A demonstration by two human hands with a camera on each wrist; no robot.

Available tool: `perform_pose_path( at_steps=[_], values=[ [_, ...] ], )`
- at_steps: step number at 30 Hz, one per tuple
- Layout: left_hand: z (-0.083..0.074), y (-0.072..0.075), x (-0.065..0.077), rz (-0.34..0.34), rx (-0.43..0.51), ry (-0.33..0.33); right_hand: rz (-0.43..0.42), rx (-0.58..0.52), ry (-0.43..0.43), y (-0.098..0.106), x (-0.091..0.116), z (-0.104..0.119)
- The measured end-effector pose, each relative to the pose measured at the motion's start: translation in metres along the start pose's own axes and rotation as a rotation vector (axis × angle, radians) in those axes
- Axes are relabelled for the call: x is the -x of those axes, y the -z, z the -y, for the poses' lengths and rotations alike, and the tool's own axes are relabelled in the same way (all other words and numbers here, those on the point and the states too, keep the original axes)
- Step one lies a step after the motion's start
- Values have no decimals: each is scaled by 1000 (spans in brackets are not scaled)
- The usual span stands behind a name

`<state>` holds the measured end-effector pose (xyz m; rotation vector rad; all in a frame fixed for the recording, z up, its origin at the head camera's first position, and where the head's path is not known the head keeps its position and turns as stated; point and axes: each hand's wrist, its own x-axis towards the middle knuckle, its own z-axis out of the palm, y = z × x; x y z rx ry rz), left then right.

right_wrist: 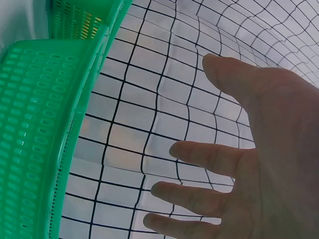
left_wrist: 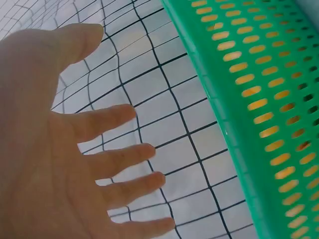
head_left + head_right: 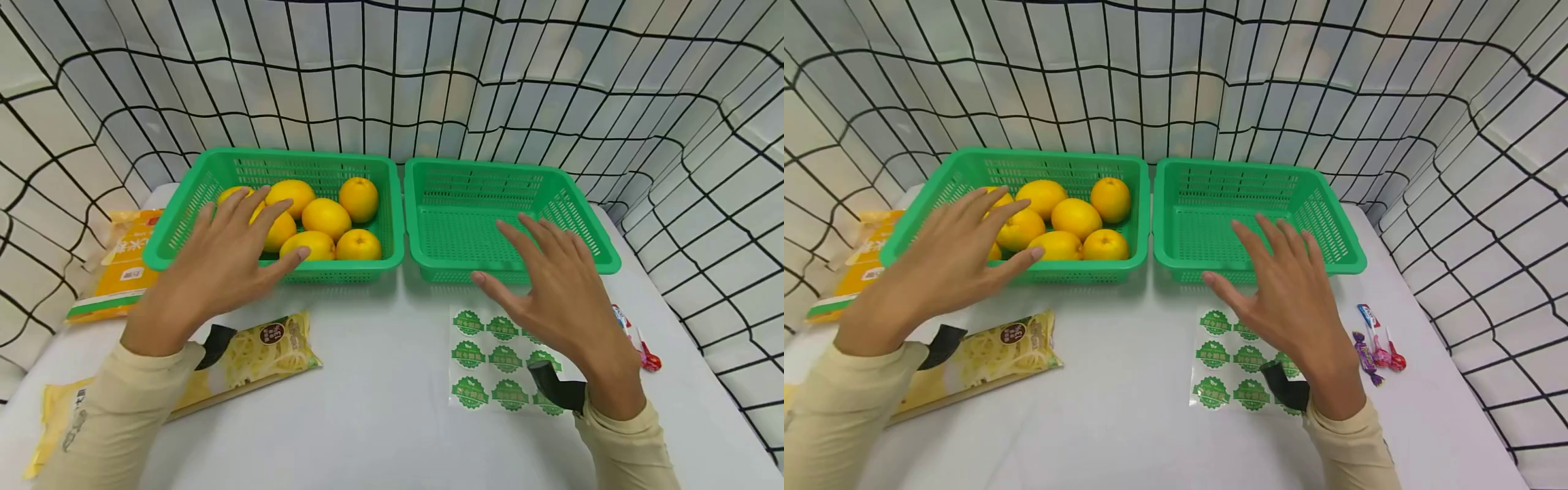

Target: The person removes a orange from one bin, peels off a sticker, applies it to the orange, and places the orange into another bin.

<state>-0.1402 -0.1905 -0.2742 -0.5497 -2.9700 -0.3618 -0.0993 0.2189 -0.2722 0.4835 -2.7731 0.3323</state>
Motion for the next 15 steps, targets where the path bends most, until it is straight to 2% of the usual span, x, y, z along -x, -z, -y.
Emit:
perform_pose_path(
  at_steps=[2, 4, 10, 13, 15],
  values=[
    [-2, 5, -16, -10, 13, -49, -8, -1, -1, 2, 1, -2],
    [-3, 10, -35, 7, 27, -92, -19, -8, 0, 4, 2, -4],
    [-5, 23, -97, 161, 24, -115, -41, -33, 29, 3, 1, -6],
    [-2, 23, -122, 226, 33, -126, -39, -33, 50, 0, 0, -6],
    [0, 19, -139, 268, 87, -147, -40, -32, 58, -2, 0, -6]
  ],
)
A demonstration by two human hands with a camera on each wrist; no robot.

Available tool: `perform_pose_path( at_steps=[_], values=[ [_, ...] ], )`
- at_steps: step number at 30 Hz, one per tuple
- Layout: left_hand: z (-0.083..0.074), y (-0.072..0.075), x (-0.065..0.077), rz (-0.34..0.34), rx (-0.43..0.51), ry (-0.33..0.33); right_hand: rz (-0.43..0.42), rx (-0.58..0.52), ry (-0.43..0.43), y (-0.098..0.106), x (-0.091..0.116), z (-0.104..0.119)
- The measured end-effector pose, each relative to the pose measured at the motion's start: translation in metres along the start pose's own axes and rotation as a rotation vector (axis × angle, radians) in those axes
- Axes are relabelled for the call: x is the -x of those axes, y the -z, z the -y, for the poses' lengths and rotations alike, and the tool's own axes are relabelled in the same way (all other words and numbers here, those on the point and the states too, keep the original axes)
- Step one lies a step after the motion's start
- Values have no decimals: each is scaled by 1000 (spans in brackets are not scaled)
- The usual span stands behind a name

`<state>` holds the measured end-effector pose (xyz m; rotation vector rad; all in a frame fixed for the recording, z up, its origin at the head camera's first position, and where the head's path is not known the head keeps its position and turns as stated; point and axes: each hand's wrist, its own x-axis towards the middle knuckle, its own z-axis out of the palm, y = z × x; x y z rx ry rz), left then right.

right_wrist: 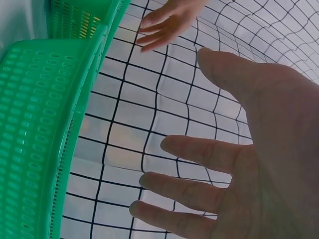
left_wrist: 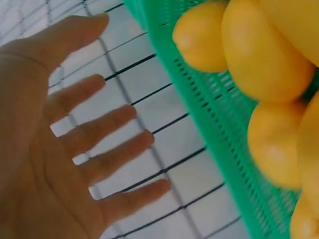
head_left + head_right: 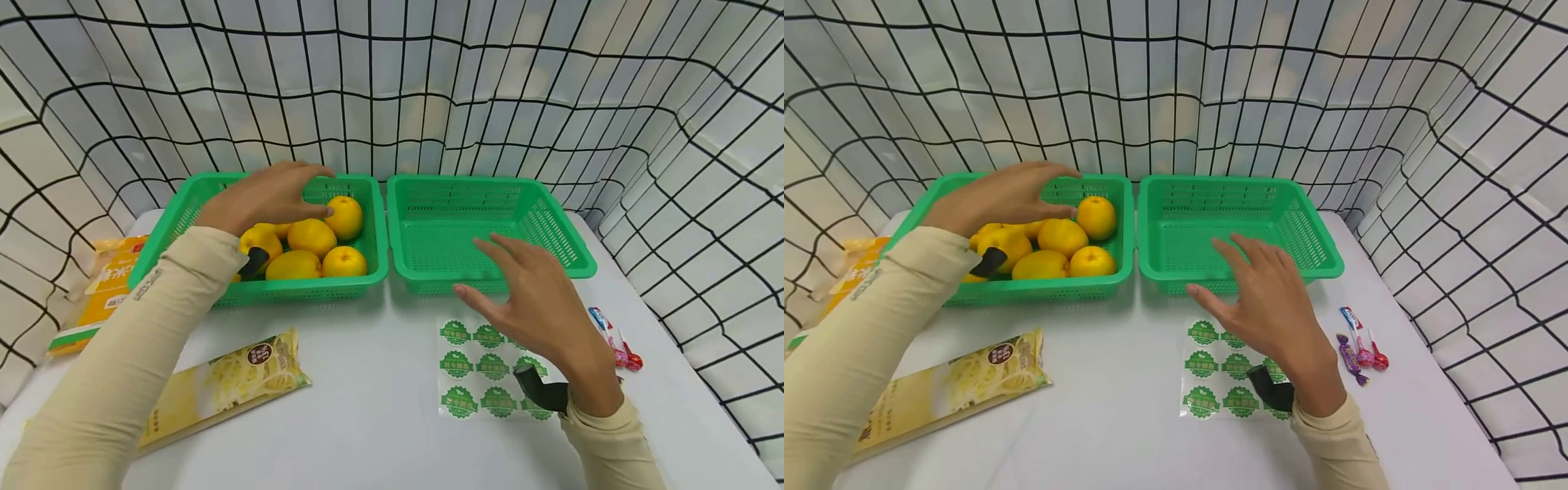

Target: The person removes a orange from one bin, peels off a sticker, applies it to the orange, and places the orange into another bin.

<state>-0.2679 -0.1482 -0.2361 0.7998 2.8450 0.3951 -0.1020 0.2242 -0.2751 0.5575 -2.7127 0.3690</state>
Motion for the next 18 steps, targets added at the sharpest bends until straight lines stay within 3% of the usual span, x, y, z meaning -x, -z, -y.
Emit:
perform_pose_path(
  at_steps=[5, 10, 15, 18],
  values=[
    [21, -18, -33, 83, 265, -40, 14, -4, 0, -7, 0, 1],
    [38, -34, -58, 164, 490, 39, 30, -8, -1, -7, -1, 1],
    [48, -46, -76, 215, 601, 90, 46, -5, -7, -4, -1, 0],
    [50, -50, -81, 222, 599, 103, 42, -6, -3, -4, -2, -1]
  ],
)
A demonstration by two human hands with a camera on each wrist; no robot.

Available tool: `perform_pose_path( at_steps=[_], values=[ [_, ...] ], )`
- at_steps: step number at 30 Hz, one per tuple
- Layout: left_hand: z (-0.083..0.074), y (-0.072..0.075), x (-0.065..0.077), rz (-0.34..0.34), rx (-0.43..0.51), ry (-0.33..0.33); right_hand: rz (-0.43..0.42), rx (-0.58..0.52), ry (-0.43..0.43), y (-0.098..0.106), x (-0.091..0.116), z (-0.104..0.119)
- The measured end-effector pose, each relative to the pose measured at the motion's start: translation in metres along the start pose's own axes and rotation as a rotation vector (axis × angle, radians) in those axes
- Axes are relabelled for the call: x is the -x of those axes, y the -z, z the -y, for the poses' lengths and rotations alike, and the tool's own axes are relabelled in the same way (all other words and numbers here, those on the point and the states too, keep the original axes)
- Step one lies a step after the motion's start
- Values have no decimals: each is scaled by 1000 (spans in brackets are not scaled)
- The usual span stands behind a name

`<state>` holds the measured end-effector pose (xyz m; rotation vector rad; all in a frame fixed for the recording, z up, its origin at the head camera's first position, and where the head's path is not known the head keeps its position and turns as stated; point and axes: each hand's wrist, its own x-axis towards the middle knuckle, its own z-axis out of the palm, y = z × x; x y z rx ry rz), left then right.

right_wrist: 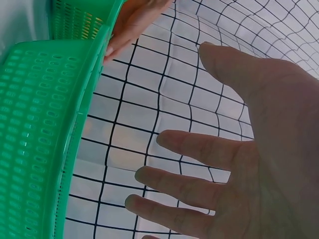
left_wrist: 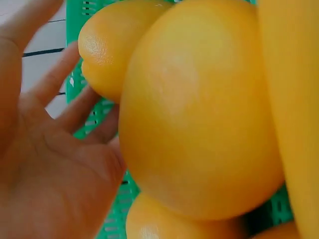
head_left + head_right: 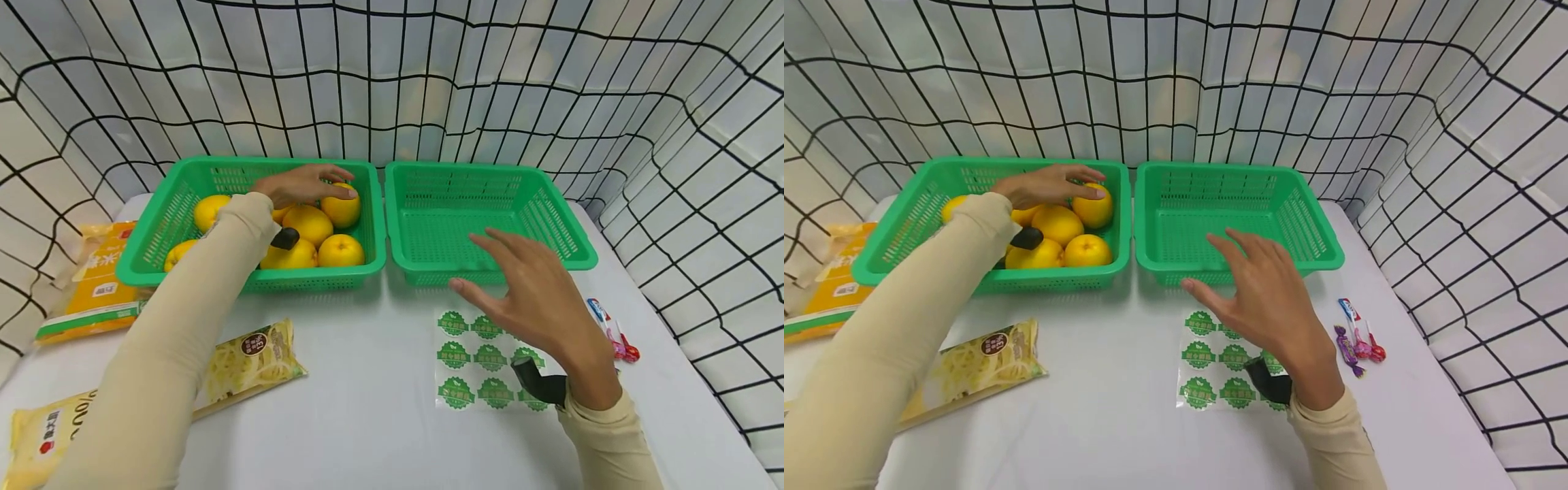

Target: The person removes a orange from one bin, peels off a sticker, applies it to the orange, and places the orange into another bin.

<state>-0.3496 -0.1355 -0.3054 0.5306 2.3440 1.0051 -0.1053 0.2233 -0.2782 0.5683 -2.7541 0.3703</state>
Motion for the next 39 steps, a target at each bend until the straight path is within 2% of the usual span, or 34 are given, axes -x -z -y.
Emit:
perform_pose_path(
  at_steps=[5, 9, 14, 16, 19, 23, 25, 28, 32, 34, 36, 39],
  values=[
    [1, -5, -11, -11, -95, 13, 10, -3, -9, -2, 0, -1],
    [1, -9, -18, -32, -122, 23, 37, -28, -31, 1, -2, -4],
    [-1, -6, -15, -78, -129, 14, 43, -66, -84, 6, 6, -10],
    [-4, -4, -11, -83, -114, 16, 39, -78, -109, 4, 16, -15],
    [-12, -1, -3, -99, -43, 8, 31, -111, -122, -6, 33, -25],
    [-25, -1, 12, -156, 83, -48, 92, -181, -104, -29, 49, -35],
    [-34, -2, 24, -198, 128, -88, 154, -228, -85, -42, 49, -38],
    [-47, -7, 48, -239, 195, -169, 239, -311, -73, -61, 42, -42],
    [-61, -24, 93, -228, 263, -306, 301, -372, -91, -79, 32, -45],
    [-63, -35, 117, -216, 292, -353, 322, -388, -104, -85, 28, -46],
    [-62, -50, 139, -211, 308, -366, 336, -389, -116, -90, 26, -46],
    [-54, -81, 161, -178, 332, -374, 333, -369, -115, -95, 26, -45]
  ],
)
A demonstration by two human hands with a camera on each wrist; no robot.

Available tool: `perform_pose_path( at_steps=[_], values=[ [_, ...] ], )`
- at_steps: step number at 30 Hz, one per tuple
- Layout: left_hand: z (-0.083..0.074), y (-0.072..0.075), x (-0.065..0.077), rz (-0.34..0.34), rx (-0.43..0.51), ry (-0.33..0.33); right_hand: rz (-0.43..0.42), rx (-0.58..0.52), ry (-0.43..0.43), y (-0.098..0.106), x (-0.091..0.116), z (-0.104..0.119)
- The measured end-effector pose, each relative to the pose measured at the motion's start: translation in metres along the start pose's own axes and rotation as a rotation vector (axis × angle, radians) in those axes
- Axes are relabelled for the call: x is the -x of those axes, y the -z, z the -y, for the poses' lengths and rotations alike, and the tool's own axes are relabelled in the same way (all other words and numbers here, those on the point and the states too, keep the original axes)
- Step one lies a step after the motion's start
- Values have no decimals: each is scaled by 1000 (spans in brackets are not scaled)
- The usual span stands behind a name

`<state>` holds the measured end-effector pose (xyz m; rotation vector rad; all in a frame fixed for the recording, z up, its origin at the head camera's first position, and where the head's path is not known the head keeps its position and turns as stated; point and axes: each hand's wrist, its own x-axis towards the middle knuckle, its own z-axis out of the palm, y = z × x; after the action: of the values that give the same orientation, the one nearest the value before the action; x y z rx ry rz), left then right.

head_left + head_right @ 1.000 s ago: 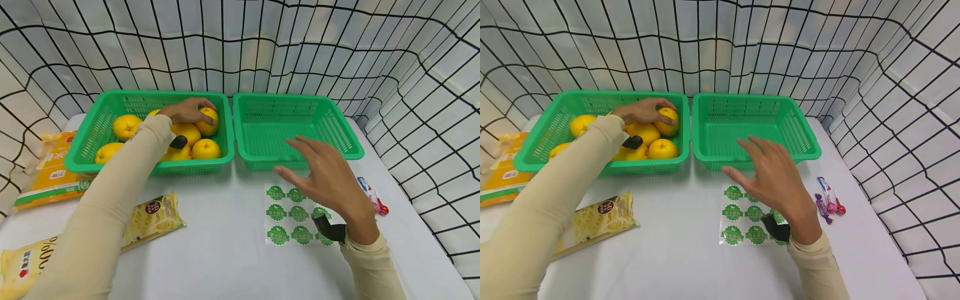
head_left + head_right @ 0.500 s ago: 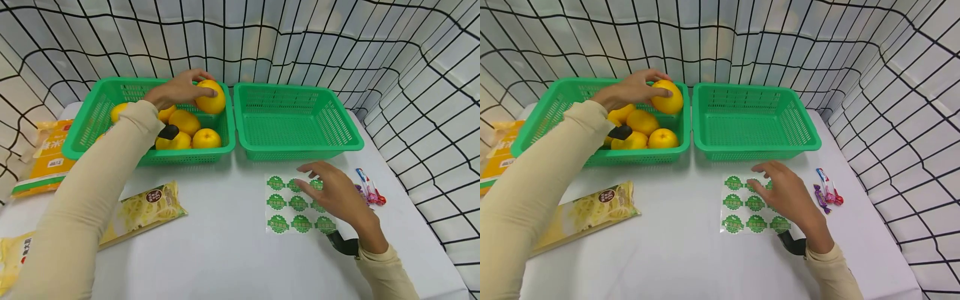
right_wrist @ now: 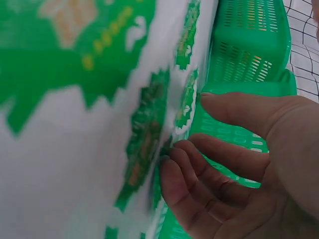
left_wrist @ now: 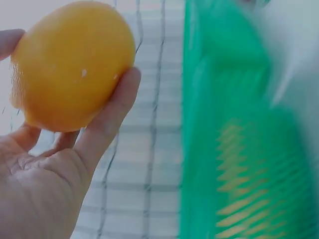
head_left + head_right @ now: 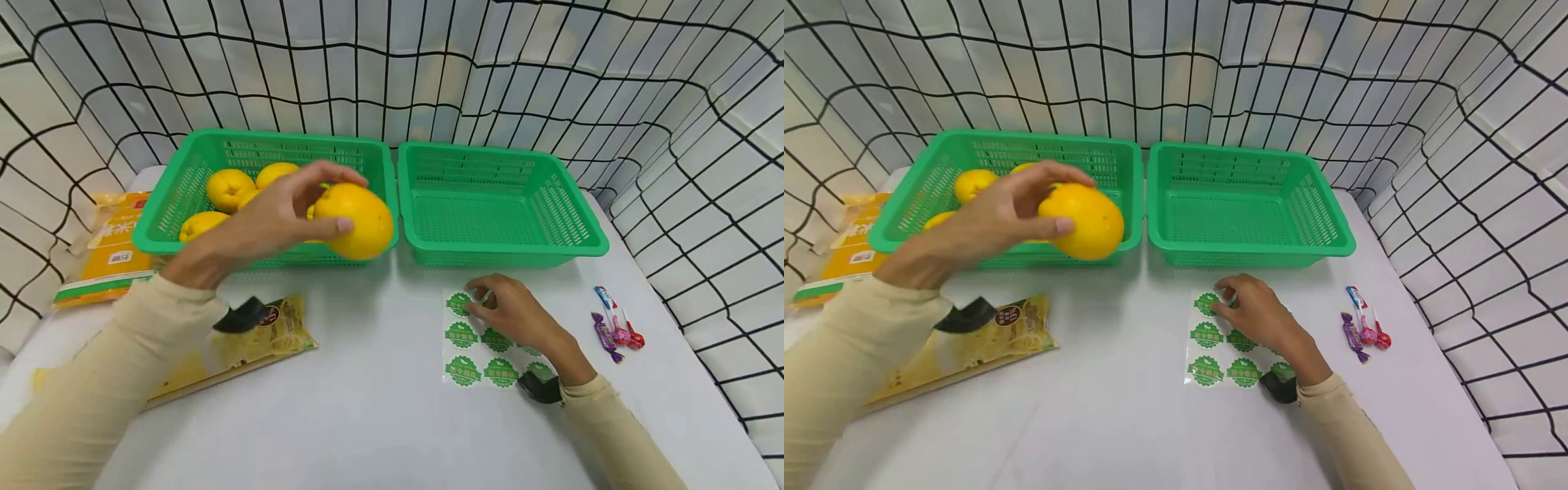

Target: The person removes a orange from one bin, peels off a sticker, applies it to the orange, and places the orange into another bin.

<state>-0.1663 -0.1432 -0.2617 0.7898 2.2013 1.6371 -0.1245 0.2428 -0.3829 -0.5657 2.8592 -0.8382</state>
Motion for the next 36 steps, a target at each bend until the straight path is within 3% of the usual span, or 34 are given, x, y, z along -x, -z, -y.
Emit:
perform_pose_path(
  at_steps=[4, 6, 11, 14, 17, 23, 30, 36],
  values=[
    [28, -44, 28, 68, 97, 24, -28, 22, 26, -5, 0, -2],
    [44, -66, 38, 62, 148, 47, -38, 18, 38, -7, 0, -3],
    [78, -116, 47, -31, 252, 71, -68, 18, 35, -10, 3, -6],
    [90, -132, 50, -6, 304, 96, -82, 17, 33, -12, 4, -8],
    [94, -132, 52, 46, 251, 125, -92, -1, 35, -15, 4, -10],
    [93, -110, 58, 73, 45, 126, -94, -75, 54, -16, 2, -12],
    [101, -115, 57, 43, 44, 55, -63, -124, 48, -8, 3, -4],
    [99, -113, 56, 51, 46, 97, -19, -202, 128, 2, 6, 28]
  ],
)
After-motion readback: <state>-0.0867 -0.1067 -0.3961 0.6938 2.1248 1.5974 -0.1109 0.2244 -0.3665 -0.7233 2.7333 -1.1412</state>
